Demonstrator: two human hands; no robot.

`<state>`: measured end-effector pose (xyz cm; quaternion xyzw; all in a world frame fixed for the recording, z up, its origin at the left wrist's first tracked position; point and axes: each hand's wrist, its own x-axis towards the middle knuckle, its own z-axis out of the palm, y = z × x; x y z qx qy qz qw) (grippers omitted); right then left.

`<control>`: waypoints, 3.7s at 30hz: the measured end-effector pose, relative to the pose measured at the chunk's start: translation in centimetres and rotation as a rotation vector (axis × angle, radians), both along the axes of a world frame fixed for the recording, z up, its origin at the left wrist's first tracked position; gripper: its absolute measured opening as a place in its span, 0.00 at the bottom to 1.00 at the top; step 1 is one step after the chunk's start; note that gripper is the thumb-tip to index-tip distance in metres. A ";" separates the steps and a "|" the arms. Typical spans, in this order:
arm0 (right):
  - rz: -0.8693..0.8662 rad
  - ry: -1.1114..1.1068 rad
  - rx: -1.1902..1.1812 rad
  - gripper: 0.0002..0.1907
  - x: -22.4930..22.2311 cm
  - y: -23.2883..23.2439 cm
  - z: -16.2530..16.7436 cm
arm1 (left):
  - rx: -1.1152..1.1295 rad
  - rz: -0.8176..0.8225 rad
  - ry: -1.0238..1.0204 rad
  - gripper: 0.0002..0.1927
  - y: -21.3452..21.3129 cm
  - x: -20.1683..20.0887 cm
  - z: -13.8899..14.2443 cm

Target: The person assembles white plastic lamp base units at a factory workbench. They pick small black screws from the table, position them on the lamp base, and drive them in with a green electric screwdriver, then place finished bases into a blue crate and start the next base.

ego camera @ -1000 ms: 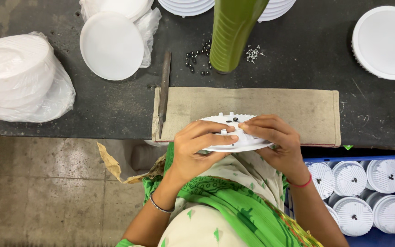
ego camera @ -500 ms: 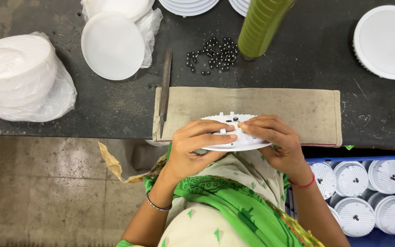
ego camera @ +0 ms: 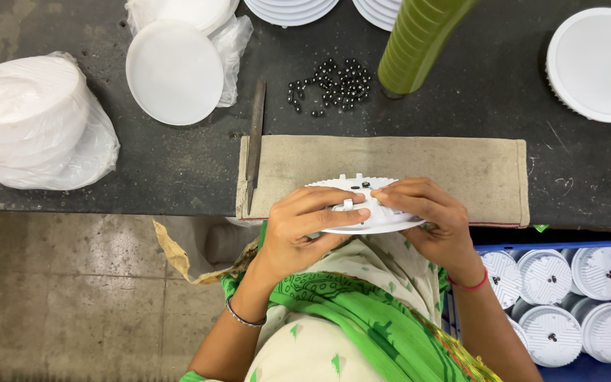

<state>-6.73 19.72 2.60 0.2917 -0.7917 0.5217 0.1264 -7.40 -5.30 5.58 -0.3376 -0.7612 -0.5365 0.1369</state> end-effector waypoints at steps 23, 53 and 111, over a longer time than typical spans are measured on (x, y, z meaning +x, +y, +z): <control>-0.319 -0.402 -0.285 0.60 -1.7 -4.2 -6.9 | 0.131 0.260 -0.089 0.18 0.7 -1.4 0.3; -0.656 -0.118 -0.023 0.28 -1.3 -3.3 -13.6 | 0.013 0.191 0.050 0.19 1.2 0.1 0.5; 0.269 -0.232 0.329 0.08 -3.6 1.1 10.6 | -0.052 0.164 0.032 0.27 2.7 0.2 0.1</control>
